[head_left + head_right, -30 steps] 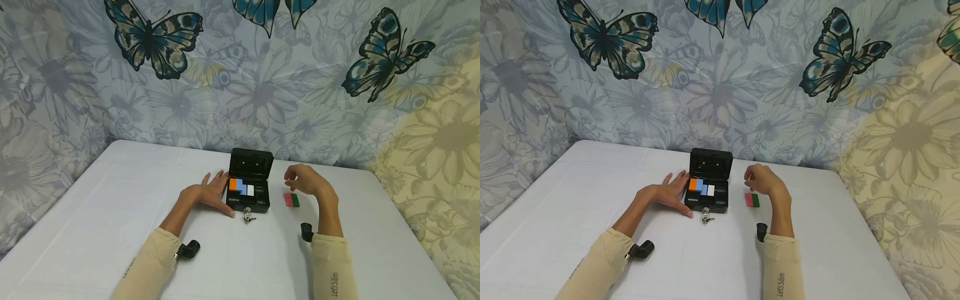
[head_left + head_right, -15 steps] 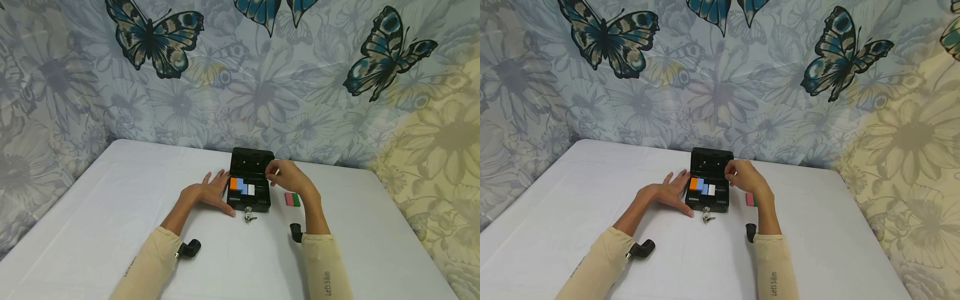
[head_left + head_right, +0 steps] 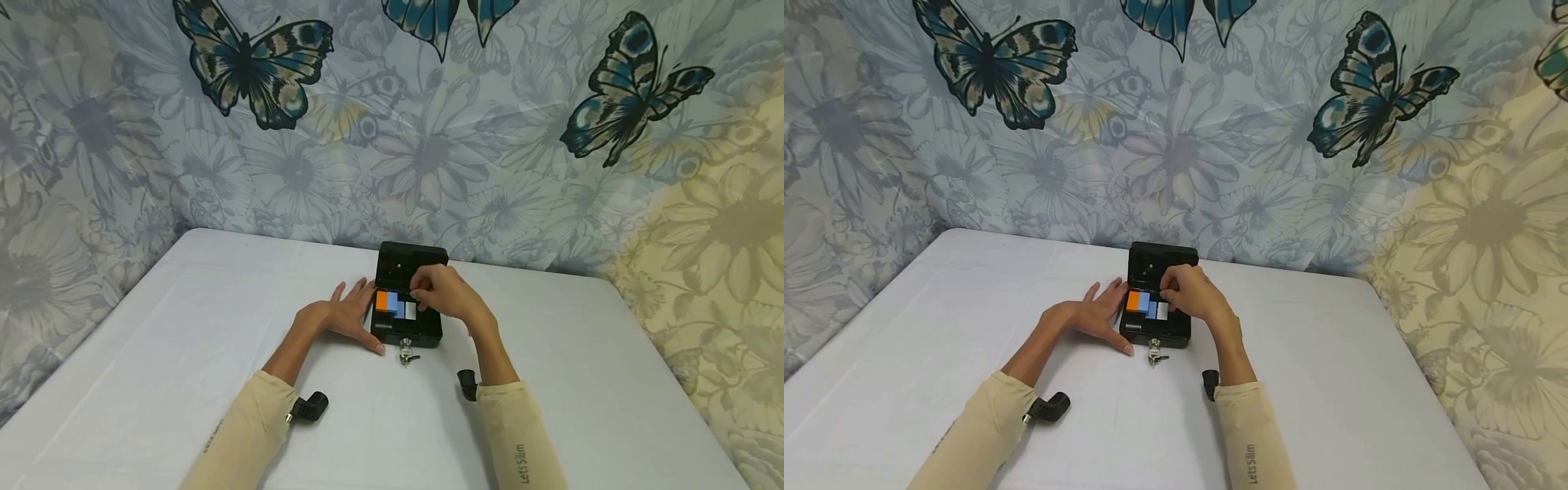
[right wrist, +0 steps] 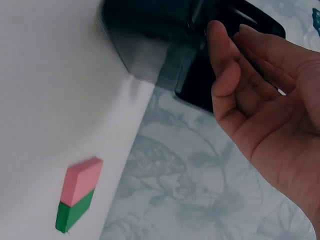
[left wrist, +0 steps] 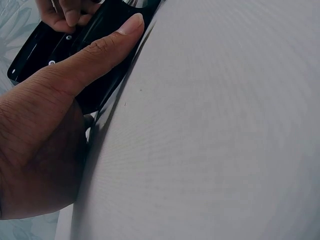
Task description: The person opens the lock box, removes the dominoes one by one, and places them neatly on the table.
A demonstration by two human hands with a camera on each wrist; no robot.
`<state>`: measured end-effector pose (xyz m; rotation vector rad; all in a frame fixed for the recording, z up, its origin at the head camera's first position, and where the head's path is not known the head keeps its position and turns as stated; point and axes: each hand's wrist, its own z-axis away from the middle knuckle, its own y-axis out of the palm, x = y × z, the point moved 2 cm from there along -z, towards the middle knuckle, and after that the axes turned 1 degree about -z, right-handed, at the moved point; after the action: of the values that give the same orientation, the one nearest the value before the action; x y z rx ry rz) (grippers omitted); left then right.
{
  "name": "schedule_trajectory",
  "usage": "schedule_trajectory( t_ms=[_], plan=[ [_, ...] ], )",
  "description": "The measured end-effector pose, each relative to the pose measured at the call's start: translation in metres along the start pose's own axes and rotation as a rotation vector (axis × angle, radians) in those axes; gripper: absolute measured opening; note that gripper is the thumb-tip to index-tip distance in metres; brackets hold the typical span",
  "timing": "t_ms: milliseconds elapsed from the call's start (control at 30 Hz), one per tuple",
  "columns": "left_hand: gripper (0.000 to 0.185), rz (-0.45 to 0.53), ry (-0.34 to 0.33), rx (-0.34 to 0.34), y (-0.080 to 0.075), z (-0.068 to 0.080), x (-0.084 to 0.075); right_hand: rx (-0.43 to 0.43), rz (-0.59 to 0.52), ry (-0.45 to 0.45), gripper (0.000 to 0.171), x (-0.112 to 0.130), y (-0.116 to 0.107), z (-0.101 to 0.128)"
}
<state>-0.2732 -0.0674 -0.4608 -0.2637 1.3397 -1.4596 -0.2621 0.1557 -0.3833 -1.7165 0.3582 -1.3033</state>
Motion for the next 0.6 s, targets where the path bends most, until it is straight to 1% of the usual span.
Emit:
schedule_trajectory(
  t_ms=[67, 167, 267, 367, 500, 600],
  plan=[
    [0.143, 0.012, 0.008, -0.003, -0.001, 0.0, 0.0, -0.002, -0.006, 0.001, 0.004, 0.001, 0.004, -0.002],
    [0.148, 0.008, 0.006, 0.001, 0.002, -0.004, 0.004, -0.007, -0.005, 0.012, 0.005, 0.003, 0.009, -0.004],
    [0.148, -0.013, -0.008, 0.014, 0.005, -0.01, 0.009, -0.009, 0.009, 0.038, 0.007, 0.005, 0.014, -0.007],
    [0.147, -0.011, -0.011, 0.008, 0.008, -0.015, 0.014, -0.017, 0.02, 0.074, 0.007, 0.007, 0.018, -0.009],
    [0.147, -0.002, -0.012, 0.005, 0.008, -0.016, 0.015, -0.041, 0.013, 0.103, 0.008, 0.01, 0.024, -0.012],
    [0.146, -0.014, -0.016, 0.01, 0.009, -0.017, 0.015, -0.062, 0.005, 0.114, 0.009, 0.012, 0.027, -0.013]
  ],
)
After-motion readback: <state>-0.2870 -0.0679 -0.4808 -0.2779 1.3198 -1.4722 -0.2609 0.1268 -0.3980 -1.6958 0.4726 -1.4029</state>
